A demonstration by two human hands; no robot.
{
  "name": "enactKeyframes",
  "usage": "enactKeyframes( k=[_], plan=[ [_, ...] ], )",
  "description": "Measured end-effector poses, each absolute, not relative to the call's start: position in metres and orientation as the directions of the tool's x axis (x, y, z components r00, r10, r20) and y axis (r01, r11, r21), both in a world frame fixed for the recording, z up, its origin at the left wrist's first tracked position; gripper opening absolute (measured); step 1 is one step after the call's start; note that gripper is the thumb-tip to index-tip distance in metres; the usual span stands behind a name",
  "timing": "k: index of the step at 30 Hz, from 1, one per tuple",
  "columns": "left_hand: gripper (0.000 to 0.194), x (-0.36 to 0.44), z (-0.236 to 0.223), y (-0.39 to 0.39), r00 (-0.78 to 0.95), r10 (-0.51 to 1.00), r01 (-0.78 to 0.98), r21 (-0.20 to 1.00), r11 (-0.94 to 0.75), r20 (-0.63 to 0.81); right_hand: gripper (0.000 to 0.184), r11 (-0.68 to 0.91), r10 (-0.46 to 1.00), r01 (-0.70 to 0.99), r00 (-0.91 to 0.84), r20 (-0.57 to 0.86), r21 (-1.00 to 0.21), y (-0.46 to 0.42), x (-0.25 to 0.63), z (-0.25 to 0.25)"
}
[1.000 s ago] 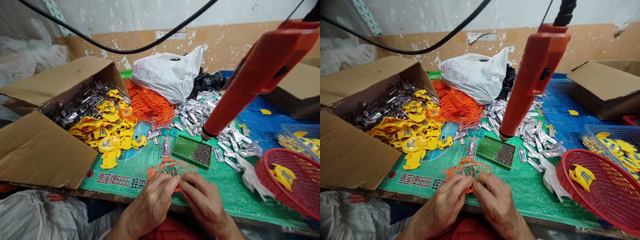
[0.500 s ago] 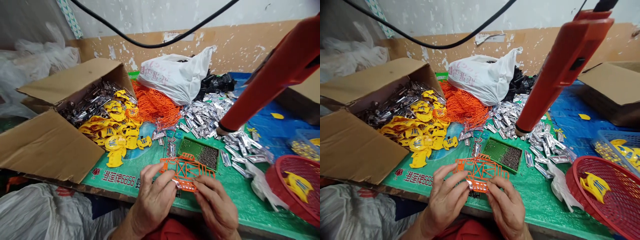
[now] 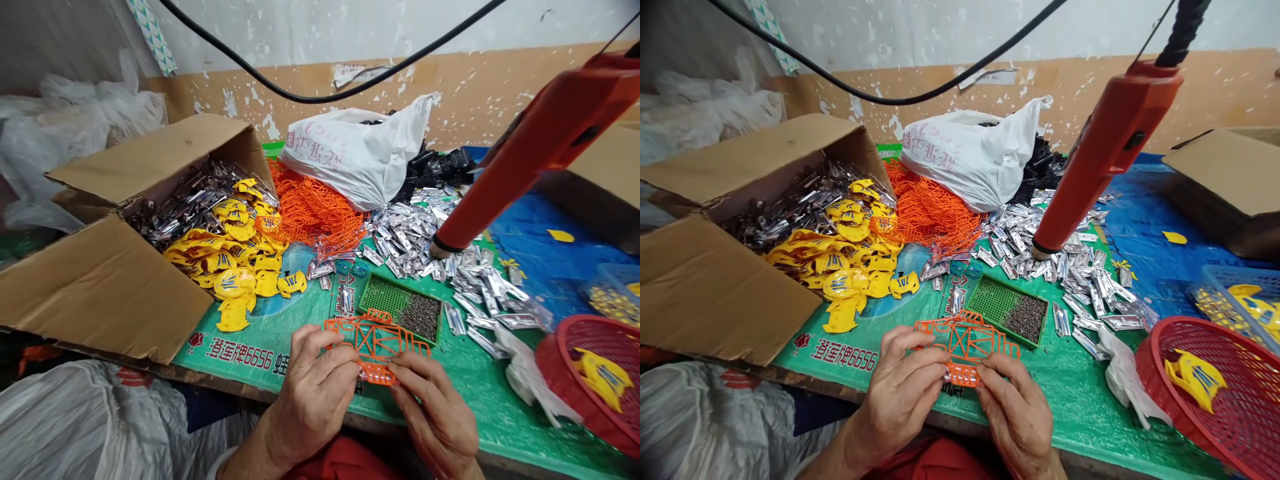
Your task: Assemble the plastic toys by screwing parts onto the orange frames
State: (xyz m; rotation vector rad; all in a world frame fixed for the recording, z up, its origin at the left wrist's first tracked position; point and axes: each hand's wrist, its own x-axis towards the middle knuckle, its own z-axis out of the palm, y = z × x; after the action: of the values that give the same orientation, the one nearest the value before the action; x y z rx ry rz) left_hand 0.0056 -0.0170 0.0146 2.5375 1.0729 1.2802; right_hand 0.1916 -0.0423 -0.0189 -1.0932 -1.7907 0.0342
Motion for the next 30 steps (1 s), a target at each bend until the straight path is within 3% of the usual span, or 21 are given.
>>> enactKeyframes(
  k=[15,23,30],
  plan=[
    [0.035,0.006,0.015,-0.02,0.381,0.689,0.56,0.439,-0.703,0.617,0.016,0.608,0.688,0.633,-0.12,0.716,-0.479,-0.042,0.187,-0.012],
    [0.042,0.003,0.019,-0.021,0.499,0.744,0.579,0.468,-0.667,0.443,0.015,0.62,0.698,0.603,-0.131,0.704,-0.502,-0.042,0.191,-0.016],
    [0.017,0.007,0.025,-0.017,0.511,0.736,0.587,0.445,-0.676,0.444,0.014,0.564,0.754,0.553,-0.043,0.656,-0.613,-0.046,0.195,-0.025]
  ],
)
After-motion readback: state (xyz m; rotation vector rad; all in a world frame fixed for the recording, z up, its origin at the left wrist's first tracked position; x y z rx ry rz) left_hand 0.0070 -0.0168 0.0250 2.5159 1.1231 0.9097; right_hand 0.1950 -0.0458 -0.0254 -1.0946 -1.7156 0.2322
